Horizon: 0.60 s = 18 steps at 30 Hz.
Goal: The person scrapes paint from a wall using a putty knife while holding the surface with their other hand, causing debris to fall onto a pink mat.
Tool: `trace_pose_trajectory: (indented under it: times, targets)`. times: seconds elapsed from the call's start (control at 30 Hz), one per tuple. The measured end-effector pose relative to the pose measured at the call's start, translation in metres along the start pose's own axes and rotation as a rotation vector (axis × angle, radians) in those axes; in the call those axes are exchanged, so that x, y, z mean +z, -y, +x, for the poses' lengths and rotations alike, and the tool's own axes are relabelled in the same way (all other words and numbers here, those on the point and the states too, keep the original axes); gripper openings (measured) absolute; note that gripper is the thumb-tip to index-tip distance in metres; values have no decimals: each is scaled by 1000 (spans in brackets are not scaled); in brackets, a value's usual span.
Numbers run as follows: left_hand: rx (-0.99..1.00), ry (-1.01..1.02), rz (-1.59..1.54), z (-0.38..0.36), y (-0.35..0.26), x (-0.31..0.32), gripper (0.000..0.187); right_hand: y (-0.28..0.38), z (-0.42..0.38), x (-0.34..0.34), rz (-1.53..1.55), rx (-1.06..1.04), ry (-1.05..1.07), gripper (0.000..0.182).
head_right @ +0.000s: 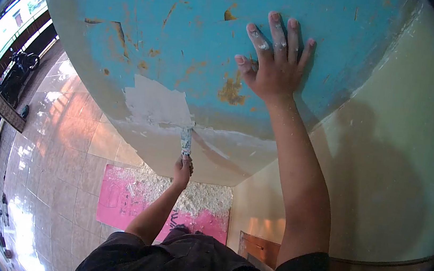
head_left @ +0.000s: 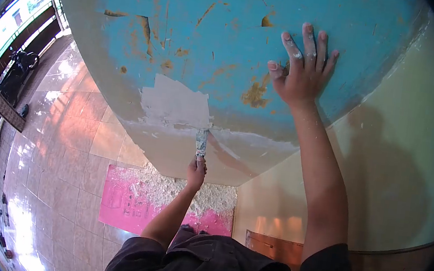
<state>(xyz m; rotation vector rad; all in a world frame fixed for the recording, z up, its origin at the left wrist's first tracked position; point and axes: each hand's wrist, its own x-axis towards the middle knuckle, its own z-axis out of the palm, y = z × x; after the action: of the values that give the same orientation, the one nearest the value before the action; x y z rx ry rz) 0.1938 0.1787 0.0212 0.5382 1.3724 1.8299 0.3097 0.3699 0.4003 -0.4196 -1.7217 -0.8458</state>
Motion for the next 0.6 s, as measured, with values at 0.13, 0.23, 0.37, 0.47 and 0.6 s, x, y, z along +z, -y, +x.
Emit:
trace_pose_trajectory:
  times: [0.13, 0.23, 0.37, 0.47, 0.6]
  targets:
    - [15, 7, 33, -5, -19, 3, 30, 2, 3, -2, -64, -24, 9, 49]
    - [79, 16, 113, 10, -42, 2, 31, 0, 1, 2, -23, -6, -17, 49]
    - [174, 61, 182, 19, -92, 17, 33, 0, 0, 4, -32, 1, -16, 49]
    - [193, 64, 84, 12, -108, 31, 34, 0, 0, 5, -43, -3, -13, 49]
    - [118, 56, 72, 14, -72, 16, 35, 0, -1, 4, -41, -1, -1, 53]
